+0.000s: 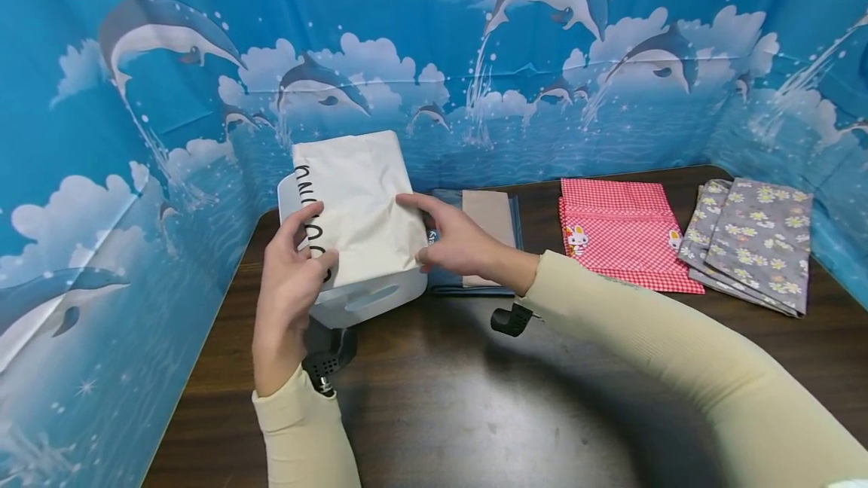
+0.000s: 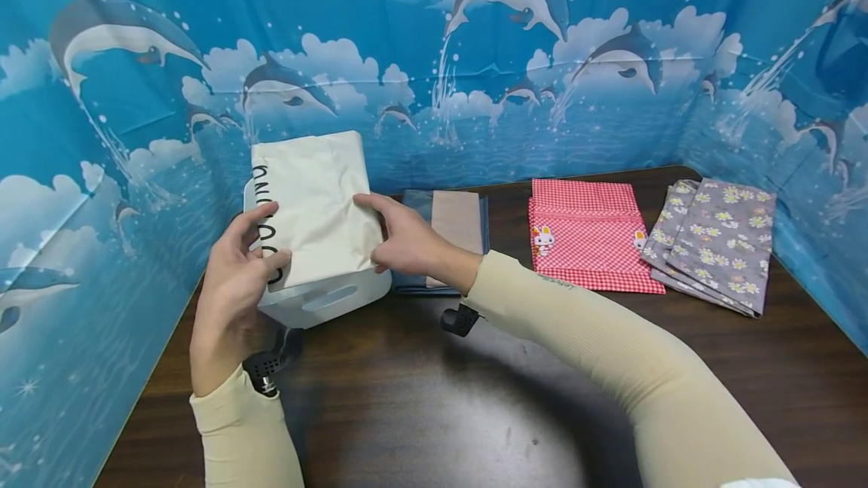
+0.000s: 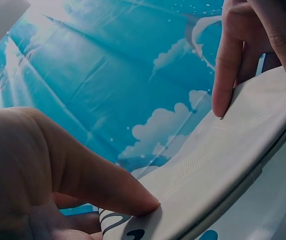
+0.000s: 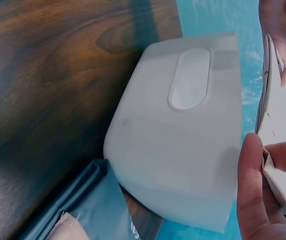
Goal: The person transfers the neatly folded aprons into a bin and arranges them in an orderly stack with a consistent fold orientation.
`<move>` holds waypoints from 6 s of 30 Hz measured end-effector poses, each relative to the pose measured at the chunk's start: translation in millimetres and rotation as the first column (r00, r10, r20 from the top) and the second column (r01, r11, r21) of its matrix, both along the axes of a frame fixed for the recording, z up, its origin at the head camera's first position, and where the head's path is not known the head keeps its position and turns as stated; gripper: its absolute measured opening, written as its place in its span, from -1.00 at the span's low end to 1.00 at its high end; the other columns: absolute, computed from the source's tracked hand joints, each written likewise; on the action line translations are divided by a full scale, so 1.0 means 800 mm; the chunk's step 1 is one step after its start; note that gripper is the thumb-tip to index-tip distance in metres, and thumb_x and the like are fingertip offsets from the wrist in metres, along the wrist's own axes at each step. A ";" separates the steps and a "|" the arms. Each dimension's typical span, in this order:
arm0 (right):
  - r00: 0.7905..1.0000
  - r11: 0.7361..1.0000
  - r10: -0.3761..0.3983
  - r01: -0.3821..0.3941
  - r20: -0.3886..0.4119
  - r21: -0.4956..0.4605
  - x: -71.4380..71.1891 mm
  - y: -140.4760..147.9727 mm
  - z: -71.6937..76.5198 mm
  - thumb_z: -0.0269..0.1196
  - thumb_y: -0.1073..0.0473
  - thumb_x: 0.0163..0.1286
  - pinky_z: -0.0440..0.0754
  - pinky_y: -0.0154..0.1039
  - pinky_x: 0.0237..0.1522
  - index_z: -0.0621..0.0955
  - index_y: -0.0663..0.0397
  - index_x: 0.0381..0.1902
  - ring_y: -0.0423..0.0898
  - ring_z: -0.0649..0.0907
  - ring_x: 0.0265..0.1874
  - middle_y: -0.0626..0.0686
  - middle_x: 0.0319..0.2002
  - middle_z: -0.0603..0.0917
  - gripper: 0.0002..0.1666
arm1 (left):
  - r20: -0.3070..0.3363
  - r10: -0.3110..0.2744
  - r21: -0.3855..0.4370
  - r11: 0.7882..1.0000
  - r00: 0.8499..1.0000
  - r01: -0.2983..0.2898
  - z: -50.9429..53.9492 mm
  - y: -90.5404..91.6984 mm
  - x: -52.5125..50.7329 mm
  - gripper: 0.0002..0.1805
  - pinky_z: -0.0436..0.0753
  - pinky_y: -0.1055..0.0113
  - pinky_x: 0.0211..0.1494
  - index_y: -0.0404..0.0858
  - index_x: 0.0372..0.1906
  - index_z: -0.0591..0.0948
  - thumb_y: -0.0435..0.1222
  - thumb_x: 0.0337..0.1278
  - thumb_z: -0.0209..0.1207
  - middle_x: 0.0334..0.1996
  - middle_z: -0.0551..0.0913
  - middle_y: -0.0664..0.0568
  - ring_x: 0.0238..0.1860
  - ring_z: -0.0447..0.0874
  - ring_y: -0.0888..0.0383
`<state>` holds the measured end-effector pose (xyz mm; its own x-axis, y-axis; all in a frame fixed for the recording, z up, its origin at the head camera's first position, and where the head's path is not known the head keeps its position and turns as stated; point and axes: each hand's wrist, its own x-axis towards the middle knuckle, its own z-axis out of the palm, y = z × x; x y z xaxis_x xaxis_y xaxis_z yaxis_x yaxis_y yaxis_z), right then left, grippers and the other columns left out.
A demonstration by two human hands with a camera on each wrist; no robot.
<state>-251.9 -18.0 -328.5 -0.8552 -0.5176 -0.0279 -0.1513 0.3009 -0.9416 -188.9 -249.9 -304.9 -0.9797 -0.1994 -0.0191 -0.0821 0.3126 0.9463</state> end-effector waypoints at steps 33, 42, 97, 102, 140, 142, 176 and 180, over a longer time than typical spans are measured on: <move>0.999 0.997 -0.019 0.021 -0.033 0.074 -0.017 -0.040 -0.007 0.29 0.52 0.31 0.80 -0.16 -0.23 0.25 -0.21 0.72 0.10 0.55 0.40 0.04 0.68 0.25 0.09 | -0.047 0.107 0.102 0.990 0.993 -0.101 -0.023 -0.029 -0.016 -0.15 0.61 0.52 -0.20 -0.06 0.68 0.28 -0.64 0.37 0.07 0.51 0.48 -0.10 -0.01 0.62 0.27; 0.999 0.998 -0.028 0.030 -0.033 0.063 -0.018 -0.040 -0.013 0.26 0.52 0.36 0.79 -0.17 -0.24 0.24 -0.22 0.72 0.09 0.59 0.31 0.03 0.69 0.24 0.07 | -0.061 0.112 0.074 0.991 0.992 -0.108 -0.022 -0.026 -0.017 -0.17 0.63 0.53 -0.19 -0.07 0.67 0.30 -0.64 0.37 0.07 0.52 0.48 -0.12 -0.02 0.65 0.28; 0.996 0.999 -0.013 0.017 -0.083 0.048 -0.016 -0.037 -0.023 0.28 0.47 0.37 0.70 -0.24 -0.28 0.20 -0.16 0.74 0.09 0.57 0.34 0.00 0.72 0.20 0.07 | -0.024 0.134 0.029 0.991 0.991 -0.133 -0.023 -0.020 -0.018 -0.17 0.56 0.56 -0.18 -0.05 0.70 0.26 -0.58 0.39 0.01 0.63 0.34 -0.12 0.31 0.57 -0.11; 0.996 0.999 -0.019 0.022 -0.083 0.033 -0.015 -0.036 -0.024 0.28 0.47 0.38 0.73 -0.22 -0.25 0.20 -0.16 0.74 0.10 0.57 0.35 0.00 0.72 0.19 0.06 | -0.026 0.135 0.026 0.991 0.991 -0.134 -0.023 -0.019 -0.019 -0.17 0.57 0.54 -0.19 -0.03 0.70 0.26 -0.57 0.40 0.01 0.63 0.35 -0.11 0.30 0.57 -0.10; 0.989 0.999 -0.017 0.024 -0.148 0.043 -0.014 -0.034 -0.035 0.27 0.45 0.39 0.66 -0.27 -0.25 0.20 -0.16 0.74 0.06 0.59 0.29 -0.03 0.73 0.19 0.05 | -0.049 0.146 0.020 0.989 0.988 -0.145 -0.021 -0.015 -0.017 -0.15 0.55 0.53 -0.17 -0.06 0.69 0.29 -0.62 0.34 0.01 0.60 0.38 -0.13 0.30 0.56 -0.09; 0.989 0.999 -0.017 0.024 -0.147 0.043 -0.014 -0.034 -0.035 0.27 0.45 0.39 0.66 -0.27 -0.26 0.19 -0.16 0.75 0.06 0.60 0.28 -0.03 0.73 0.19 0.05 | -0.051 0.146 0.015 0.989 0.988 -0.145 -0.022 -0.016 -0.017 -0.15 0.54 0.53 -0.17 -0.06 0.69 0.29 -0.62 0.34 0.01 0.60 0.39 -0.13 0.29 0.56 -0.09; 0.994 0.999 -0.031 0.033 -0.101 0.025 -0.010 -0.037 -0.033 0.27 0.46 0.40 0.64 -0.28 -0.27 0.19 -0.20 0.75 0.07 0.60 0.22 0.06 0.67 0.28 0.06 | -0.049 0.158 0.039 0.987 0.986 -0.156 -0.019 -0.015 -0.016 -0.11 0.56 0.57 -0.18 -0.05 0.68 0.31 -0.66 0.29 0.02 0.59 0.42 -0.09 0.28 0.60 -0.08; 0.995 0.999 -0.034 0.037 -0.098 0.023 -0.010 -0.038 -0.033 0.27 0.46 0.39 0.64 -0.27 -0.26 0.19 -0.20 0.75 0.07 0.60 0.23 0.07 0.66 0.29 0.06 | -0.056 0.157 0.040 0.987 0.986 -0.155 -0.019 -0.015 -0.016 -0.12 0.56 0.59 -0.20 -0.07 0.67 0.31 -0.67 0.29 0.02 0.59 0.42 -0.12 0.29 0.61 -0.11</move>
<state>-260.2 -48.3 -355.1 -0.8722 -0.4872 0.0439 -0.2309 0.3309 -0.9150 -201.8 -262.2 -320.1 -0.9362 -0.3505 0.0275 -0.0716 0.2668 0.9611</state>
